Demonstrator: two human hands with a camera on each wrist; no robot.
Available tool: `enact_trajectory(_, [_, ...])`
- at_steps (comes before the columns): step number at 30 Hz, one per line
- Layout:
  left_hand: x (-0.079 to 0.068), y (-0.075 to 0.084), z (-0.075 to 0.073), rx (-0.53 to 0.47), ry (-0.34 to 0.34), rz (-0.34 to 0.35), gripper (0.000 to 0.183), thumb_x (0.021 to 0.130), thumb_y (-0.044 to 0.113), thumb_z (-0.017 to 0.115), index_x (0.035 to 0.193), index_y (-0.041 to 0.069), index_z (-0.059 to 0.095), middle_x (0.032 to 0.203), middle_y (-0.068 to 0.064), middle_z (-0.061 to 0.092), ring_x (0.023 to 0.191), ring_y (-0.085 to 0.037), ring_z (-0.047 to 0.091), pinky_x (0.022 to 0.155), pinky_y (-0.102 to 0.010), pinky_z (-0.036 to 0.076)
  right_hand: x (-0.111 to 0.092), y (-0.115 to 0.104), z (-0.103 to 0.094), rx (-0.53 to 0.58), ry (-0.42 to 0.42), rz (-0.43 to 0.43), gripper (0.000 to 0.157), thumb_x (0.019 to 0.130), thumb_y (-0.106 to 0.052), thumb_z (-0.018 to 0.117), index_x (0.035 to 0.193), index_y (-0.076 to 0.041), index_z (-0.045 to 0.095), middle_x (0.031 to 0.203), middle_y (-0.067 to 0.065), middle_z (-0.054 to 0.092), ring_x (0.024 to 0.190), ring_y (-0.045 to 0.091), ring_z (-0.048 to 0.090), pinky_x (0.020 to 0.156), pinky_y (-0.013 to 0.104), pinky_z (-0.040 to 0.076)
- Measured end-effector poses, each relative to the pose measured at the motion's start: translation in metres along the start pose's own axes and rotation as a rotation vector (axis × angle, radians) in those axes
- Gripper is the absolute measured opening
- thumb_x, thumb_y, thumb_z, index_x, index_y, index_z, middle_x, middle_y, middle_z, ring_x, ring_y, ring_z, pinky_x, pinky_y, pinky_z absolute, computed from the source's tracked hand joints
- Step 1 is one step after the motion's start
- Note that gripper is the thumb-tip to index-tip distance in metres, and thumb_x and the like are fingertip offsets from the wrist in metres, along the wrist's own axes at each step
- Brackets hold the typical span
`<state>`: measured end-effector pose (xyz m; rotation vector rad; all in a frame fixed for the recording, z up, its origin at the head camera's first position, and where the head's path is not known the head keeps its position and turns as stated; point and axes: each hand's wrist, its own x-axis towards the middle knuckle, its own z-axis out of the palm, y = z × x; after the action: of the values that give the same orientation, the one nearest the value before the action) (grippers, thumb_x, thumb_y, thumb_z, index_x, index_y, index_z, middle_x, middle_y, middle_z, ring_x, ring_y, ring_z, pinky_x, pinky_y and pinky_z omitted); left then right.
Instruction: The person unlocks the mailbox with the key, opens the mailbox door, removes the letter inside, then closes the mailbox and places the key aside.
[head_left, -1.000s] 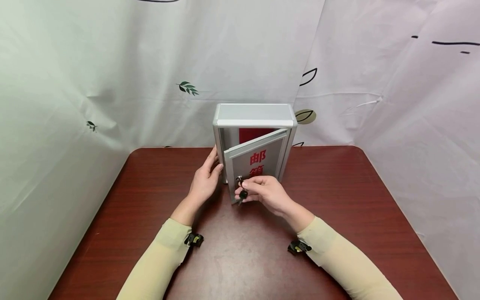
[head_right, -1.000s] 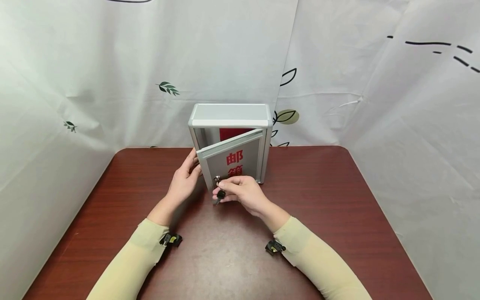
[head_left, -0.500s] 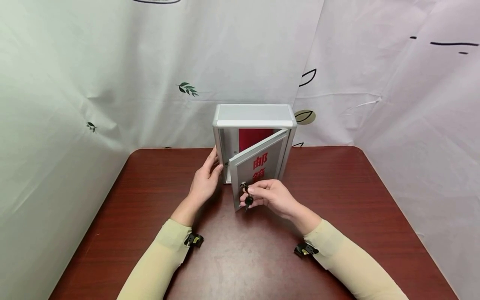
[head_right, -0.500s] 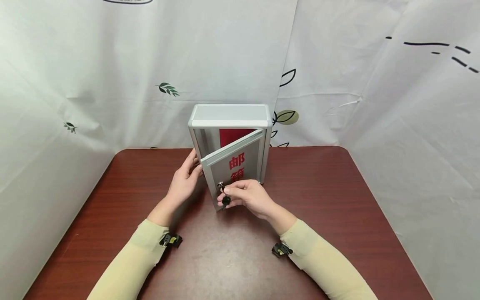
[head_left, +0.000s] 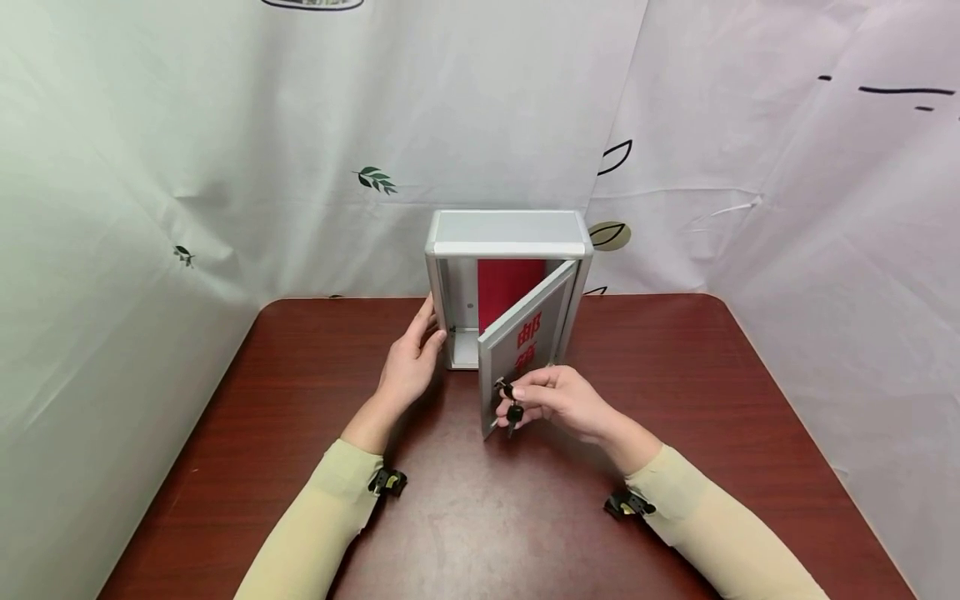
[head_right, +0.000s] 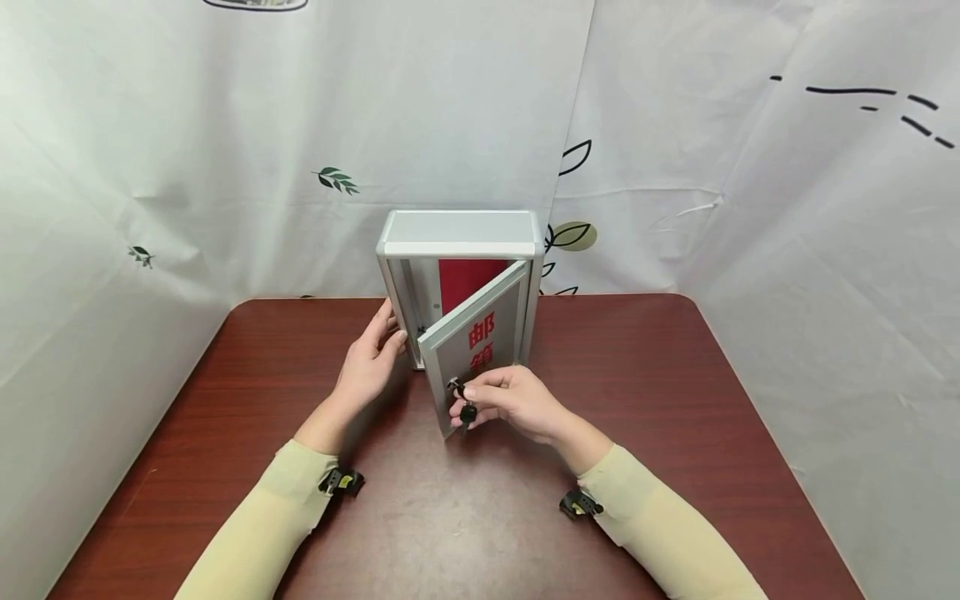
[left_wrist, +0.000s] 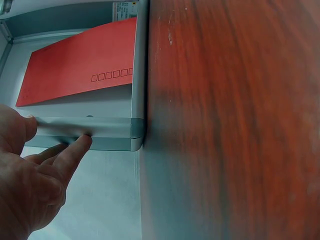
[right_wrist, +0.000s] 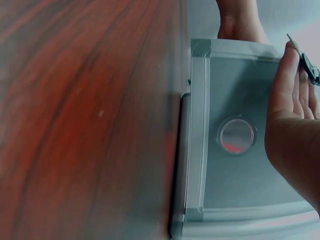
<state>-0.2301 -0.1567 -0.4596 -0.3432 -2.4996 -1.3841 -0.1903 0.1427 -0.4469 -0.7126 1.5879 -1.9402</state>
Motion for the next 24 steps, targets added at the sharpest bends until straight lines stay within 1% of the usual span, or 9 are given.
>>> enact_trajectory(8, [0.0,0.001,-0.001,-0.012,-0.002,-0.002,0.074,0.117,0.021,0.062,0.177,0.047,0.028,0.158,-0.011,0.064,0.146,-0.031,0.061,0.113,-0.058,0.053,-0.014,-0.001,-0.012,-0.003,-0.07,-0.034,0.037,0.11,-0.004,0.063,0.123,0.031,0.061,0.107,0.018,0.083,0.096,0.029,0.084,0.088,0.043,0.067])
enact_trajectory(14, [0.0,0.001,-0.002,-0.004,0.0,-0.006,0.072,0.116,0.021,0.063,0.177,0.042,0.03,0.157,-0.013,0.065,0.146,-0.031,0.061,0.116,-0.058,0.05,-0.019,-0.002,-0.021,-0.009,-0.127,-0.04,0.034,0.111,-0.001,0.059,0.123,0.032,0.06,0.107,0.016,0.083,0.096,0.027,0.083,0.087,0.042,0.067])
enact_trajectory(22, [0.0,0.002,-0.001,-0.001,-0.001,-0.014,0.073,0.116,0.02,0.063,0.177,0.043,0.031,0.157,-0.013,0.065,0.146,-0.031,0.061,0.117,-0.058,0.05,-0.026,-0.005,-0.028,0.011,-0.165,-0.04,0.031,0.111,0.0,0.058,0.12,0.029,0.063,0.108,0.015,0.083,0.096,0.025,0.083,0.086,0.039,0.067])
enact_trajectory(24, [0.0,0.002,-0.001,0.0,0.0,-0.016,0.073,0.116,0.021,0.063,0.177,0.044,0.03,0.157,-0.012,0.065,0.146,-0.031,0.061,0.117,-0.058,0.049,-0.027,-0.006,-0.031,0.011,-0.185,-0.051,0.031,0.111,0.001,0.057,0.118,0.031,0.062,0.108,0.015,0.083,0.097,0.025,0.083,0.087,0.04,0.067])
